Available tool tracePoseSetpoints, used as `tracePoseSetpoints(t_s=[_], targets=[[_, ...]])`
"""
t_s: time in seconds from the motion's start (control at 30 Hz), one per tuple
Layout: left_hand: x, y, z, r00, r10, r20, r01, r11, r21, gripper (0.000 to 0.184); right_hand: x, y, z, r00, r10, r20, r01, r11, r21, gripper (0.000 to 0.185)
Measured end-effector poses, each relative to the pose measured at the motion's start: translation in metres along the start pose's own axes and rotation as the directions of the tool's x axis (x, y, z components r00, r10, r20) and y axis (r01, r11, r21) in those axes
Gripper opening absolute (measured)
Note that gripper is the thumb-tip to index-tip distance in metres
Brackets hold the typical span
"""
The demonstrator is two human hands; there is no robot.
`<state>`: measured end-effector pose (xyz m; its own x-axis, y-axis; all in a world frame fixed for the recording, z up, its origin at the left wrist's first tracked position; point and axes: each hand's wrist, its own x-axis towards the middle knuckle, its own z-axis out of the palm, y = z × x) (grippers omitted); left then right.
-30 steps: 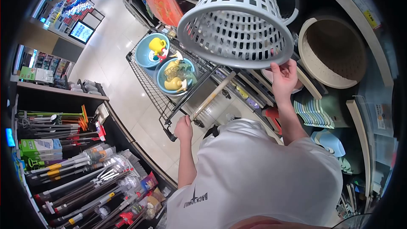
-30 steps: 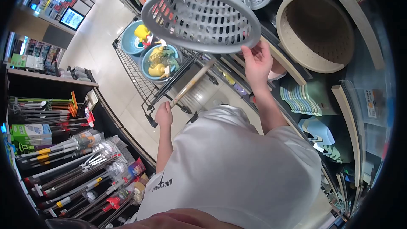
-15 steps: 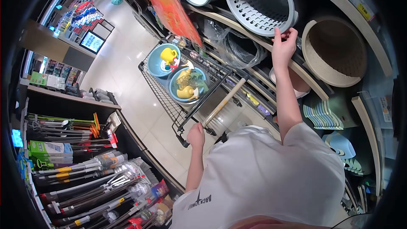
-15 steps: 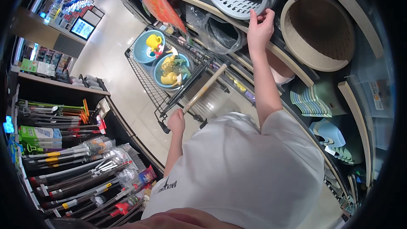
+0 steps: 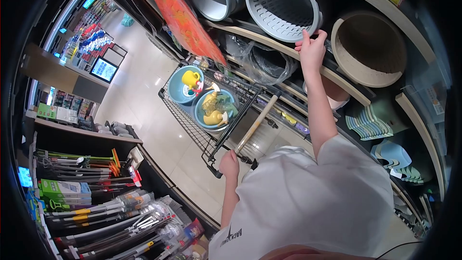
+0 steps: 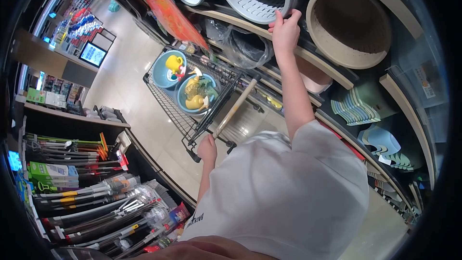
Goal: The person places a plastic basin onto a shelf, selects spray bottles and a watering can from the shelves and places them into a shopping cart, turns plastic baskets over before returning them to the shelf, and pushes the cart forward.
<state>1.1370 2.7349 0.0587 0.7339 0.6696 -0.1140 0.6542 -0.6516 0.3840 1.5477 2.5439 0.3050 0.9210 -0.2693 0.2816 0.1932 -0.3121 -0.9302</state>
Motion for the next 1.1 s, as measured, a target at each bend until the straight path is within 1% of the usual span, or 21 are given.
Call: tracePoseSetpoints(t_s=[0.1, 0.2, 0.27, 0.37, 0.4, 0.47, 0.5, 0.53, 0.6, 0.63, 0.67, 0.73, 0.77, 0.8, 0.83, 0.87, 0.93, 0.97, 1.03, 1.1], targets=[[-0.001, 0.000, 0.001, 1.000, -0.004, 0.008, 0.004, 1.000, 0.021, 0.038, 0.001, 0.004, -0.002, 1.000, 0.000, -0.019, 0.000, 1.000, -0.004, 0.033], [-0.003, -0.003, 0.003, 0.999, 0.012, -0.037, -0.012, 1.000, 0.012, 0.037, 0.000, 0.007, -0.006, 0.998, -0.004, -0.063, 0.003, 1.000, -0.010, 0.033], [-0.003, -0.009, 0.007, 0.998, 0.035, -0.057, -0.035, 0.999, 0.006, 0.035, -0.006, 0.005, -0.006, 0.998, 0.005, -0.057, -0.005, 1.000, 0.000, 0.035], [-0.003, -0.010, 0.008, 0.996, 0.047, -0.076, -0.048, 0.999, -0.010, 0.034, -0.016, 0.014, -0.006, 0.997, -0.065, -0.034, 0.067, 0.995, 0.080, 0.040], [-0.003, -0.010, 0.008, 0.995, 0.032, -0.090, -0.034, 0.999, -0.015, 0.034, -0.026, 0.015, -0.008, 0.997, -0.076, -0.029, 0.077, 0.996, 0.051, 0.041], [-0.002, -0.013, 0.008, 0.995, 0.067, -0.069, -0.066, 0.998, 0.025, 0.034, -0.044, 0.046, -0.002, 0.957, -0.279, -0.075, 0.278, 0.960, -0.016, 0.035], [-0.002, -0.012, 0.005, 0.986, 0.129, -0.107, -0.125, 0.991, 0.040, 0.033, -0.061, 0.055, -0.002, 0.969, -0.244, 0.045, 0.245, 0.969, -0.018, 0.030], [-0.001, -0.012, 0.003, 0.986, 0.102, -0.132, -0.097, 0.994, 0.041, 0.033, -0.084, 0.062, -0.001, 0.964, -0.208, 0.163, 0.215, 0.976, -0.026, 0.026], [-0.002, -0.011, 0.001, 0.991, 0.102, -0.087, -0.100, 0.995, 0.028, 0.032, -0.139, 0.071, 0.009, 0.876, -0.192, 0.443, 0.236, 0.971, -0.045, 0.021], [-0.003, -0.008, -0.003, 0.989, 0.106, -0.103, -0.104, 0.994, 0.027, 0.031, -0.165, 0.083, 0.014, 0.777, -0.232, 0.585, 0.330, 0.942, -0.065, 0.021], [-0.004, -0.009, -0.003, 0.990, 0.098, -0.106, -0.096, 0.995, 0.025, 0.031, -0.188, 0.097, 0.021, 0.658, -0.252, 0.710, 0.424, 0.903, -0.072, 0.022], [-0.005, -0.011, -0.003, 0.987, 0.116, -0.114, -0.116, 0.993, 0.007, 0.032, -0.224, 0.132, 0.039, 0.505, -0.352, 0.788, 0.525, 0.850, 0.043, 0.020], [-0.005, -0.012, -0.001, 0.987, 0.110, -0.117, -0.110, 0.994, 0.007, 0.032, -0.237, 0.156, 0.045, 0.500, -0.355, 0.790, 0.527, 0.849, 0.048, 0.020], [-0.005, -0.014, 0.001, 0.987, 0.116, -0.115, -0.117, 0.993, -0.001, 0.032, -0.246, 0.181, 0.050, 0.375, -0.413, 0.830, 0.715, 0.699, 0.025, 0.019], [-0.006, -0.015, 0.001, 0.986, 0.121, -0.113, -0.122, 0.992, -0.008, 0.032, -0.251, 0.188, 0.053, 0.238, -0.439, 0.867, 0.862, 0.506, 0.019, 0.022], [-0.008, -0.016, 0.001, 0.987, 0.112, -0.117, -0.114, 0.993, -0.008, 0.032, -0.256, 0.195, 0.056, 0.230, -0.442, 0.867, 0.863, 0.505, 0.029, 0.022], [-0.011, -0.015, -0.002, 0.986, 0.118, -0.119, -0.120, 0.993, -0.007, 0.032, -0.262, 0.193, 0.059, 0.360, -0.402, 0.842, 0.802, 0.594, -0.060, 0.031], [-0.013, -0.015, -0.004, 0.986, 0.109, -0.127, -0.111, 0.994, -0.006, 0.032, -0.264, 0.193, 0.059, 0.352, -0.409, 0.842, 0.805, 0.592, -0.049, 0.031], [-0.019, -0.014, -0.004, 0.987, 0.098, -0.125, -0.099, 0.995, -0.005, 0.032, -0.267, 0.191, 0.054, 0.366, -0.383, 0.848, 0.803, 0.591, -0.080, 0.029], [-0.024, -0.016, -0.005, 0.986, 0.094, -0.136, -0.096, 0.995, -0.003, 0.032, -0.269, 0.191, 0.049, 0.339, -0.385, 0.859, 0.809, 0.585, -0.057, 0.030]])
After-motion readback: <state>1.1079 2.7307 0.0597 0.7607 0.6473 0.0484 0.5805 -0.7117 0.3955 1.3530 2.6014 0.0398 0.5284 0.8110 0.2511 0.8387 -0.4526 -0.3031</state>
